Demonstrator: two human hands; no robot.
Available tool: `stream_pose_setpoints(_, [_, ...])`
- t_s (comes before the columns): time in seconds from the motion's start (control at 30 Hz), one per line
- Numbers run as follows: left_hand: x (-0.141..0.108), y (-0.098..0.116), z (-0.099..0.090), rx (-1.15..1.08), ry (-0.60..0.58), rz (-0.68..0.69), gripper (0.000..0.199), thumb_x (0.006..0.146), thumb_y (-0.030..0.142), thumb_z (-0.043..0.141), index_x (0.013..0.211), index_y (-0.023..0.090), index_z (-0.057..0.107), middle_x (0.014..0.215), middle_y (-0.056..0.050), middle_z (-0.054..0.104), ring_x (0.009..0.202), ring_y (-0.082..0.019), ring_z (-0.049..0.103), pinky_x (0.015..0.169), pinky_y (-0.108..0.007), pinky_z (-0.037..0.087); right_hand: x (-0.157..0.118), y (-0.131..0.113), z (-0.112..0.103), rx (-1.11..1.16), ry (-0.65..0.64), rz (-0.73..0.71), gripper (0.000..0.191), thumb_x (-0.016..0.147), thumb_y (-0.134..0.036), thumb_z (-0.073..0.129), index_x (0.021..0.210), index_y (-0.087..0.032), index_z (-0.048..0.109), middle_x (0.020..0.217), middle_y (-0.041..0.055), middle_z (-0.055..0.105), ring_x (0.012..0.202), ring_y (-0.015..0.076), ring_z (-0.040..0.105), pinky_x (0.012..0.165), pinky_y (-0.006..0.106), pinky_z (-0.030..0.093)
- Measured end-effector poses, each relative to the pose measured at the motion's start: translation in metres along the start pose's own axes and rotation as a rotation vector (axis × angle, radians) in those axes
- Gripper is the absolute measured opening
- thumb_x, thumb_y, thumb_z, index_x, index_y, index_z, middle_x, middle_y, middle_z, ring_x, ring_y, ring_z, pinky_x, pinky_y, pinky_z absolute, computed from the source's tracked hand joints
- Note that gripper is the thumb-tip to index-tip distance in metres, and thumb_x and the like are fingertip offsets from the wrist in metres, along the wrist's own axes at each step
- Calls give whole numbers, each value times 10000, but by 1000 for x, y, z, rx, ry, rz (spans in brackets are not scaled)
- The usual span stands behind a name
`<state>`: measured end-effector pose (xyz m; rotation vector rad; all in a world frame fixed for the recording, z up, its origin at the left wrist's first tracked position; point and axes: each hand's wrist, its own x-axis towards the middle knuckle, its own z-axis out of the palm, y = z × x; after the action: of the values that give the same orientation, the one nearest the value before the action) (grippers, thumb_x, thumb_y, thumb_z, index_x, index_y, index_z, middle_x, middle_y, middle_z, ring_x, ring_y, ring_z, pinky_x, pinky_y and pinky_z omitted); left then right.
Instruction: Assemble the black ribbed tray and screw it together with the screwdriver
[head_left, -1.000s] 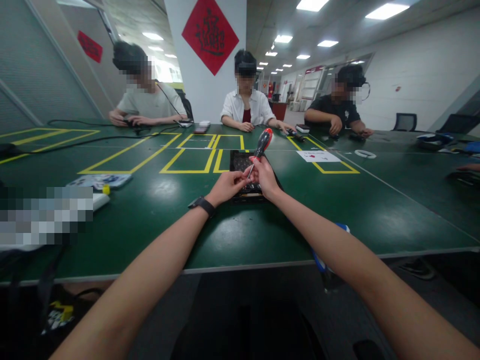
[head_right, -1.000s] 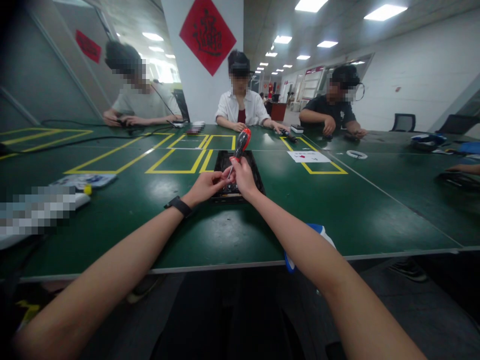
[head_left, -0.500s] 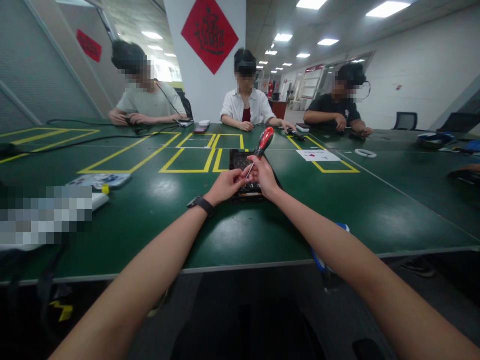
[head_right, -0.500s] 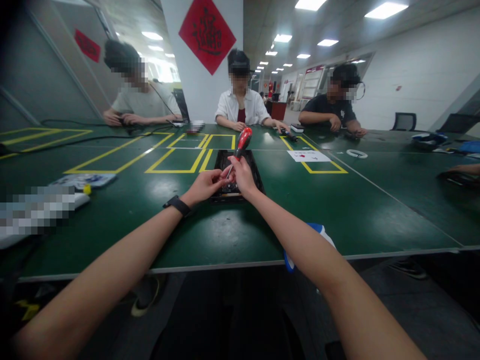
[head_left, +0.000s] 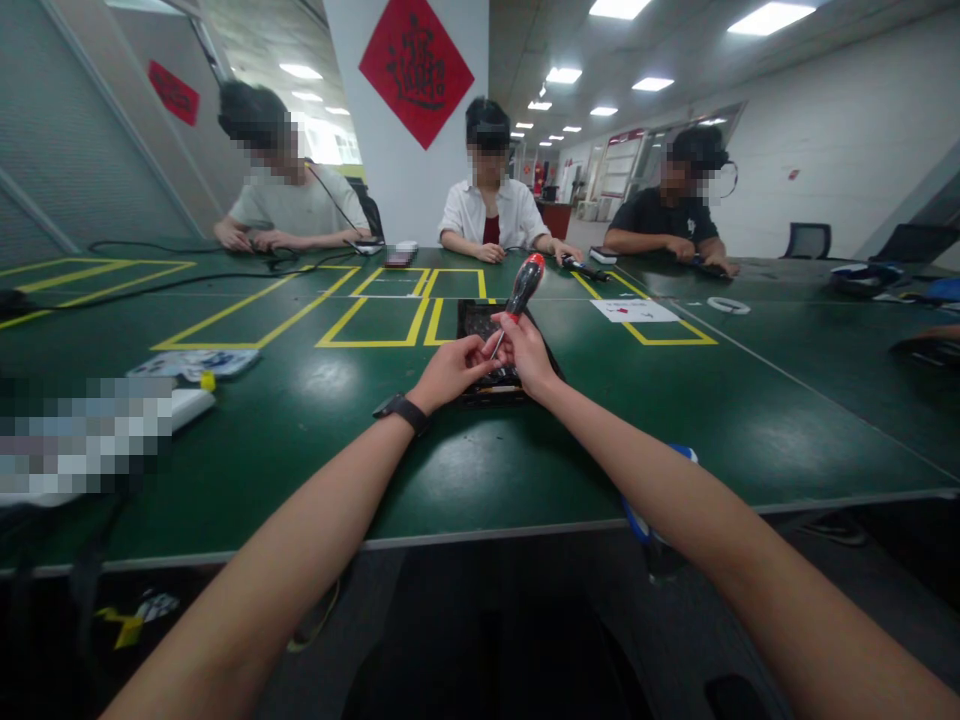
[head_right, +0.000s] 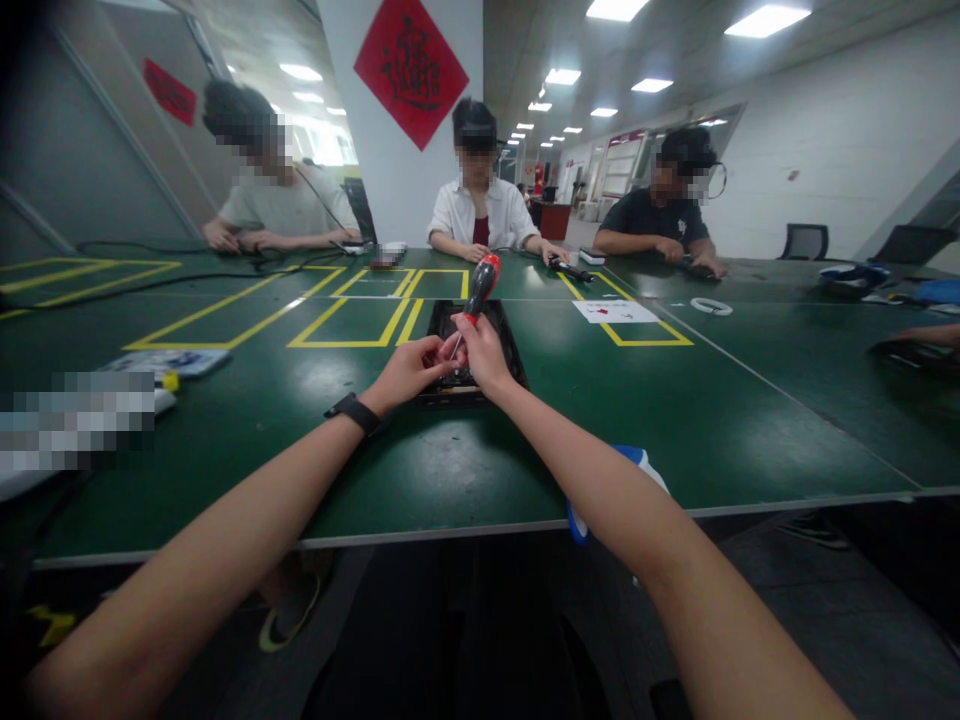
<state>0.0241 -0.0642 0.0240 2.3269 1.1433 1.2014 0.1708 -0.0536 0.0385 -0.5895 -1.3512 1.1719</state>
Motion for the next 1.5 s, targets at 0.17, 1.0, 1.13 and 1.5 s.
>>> stream_pose_setpoints(0.17, [1, -1, -1, 45, 0, 19, 270, 800, 399, 574, 727, 140, 551, 588, 34, 474, 539, -93, 401, 530, -222, 294, 1, 1, -1, -2, 11, 9, 263, 855, -441, 488, 956, -198, 491, 544, -52, 587, 381, 48, 442, 389, 145, 336])
stream_pose_setpoints(1.0, [0, 2, -1, -76, -22, -17, 324, 788, 473, 580, 805, 149, 569, 653, 10, 541, 568, -104, 449, 548, -219, 349, 0, 0, 0, -112, 83, -109, 317, 812, -506, 534, 915, -212, 475, 567, -71, 566, 429, 50, 486, 450, 163, 385])
stream_pose_setpoints(1.13, [0, 3, -1, -71, -6, -17, 291, 767, 429, 614, 745, 146, 549, 602, 27, 506, 536, -91, 424, 531, -214, 326, 0, 0, 0, -75, 62, -96, 316, 809, -498, 544, 936, -216, 477, 582, -67, 583, 425, 51, 496, 440, 160, 385])
stream_pose_setpoints(1.5, [-1, 4, -1, -47, -10, -7, 295, 833, 405, 523, 771, 127, 598, 610, 11, 539, 540, -93, 428, 539, -216, 318, 3, 2, -3, 38, 44, 2, 276, 851, -402, 503, 1038, -199, 494, 576, -59, 582, 426, 57, 480, 432, 160, 393])
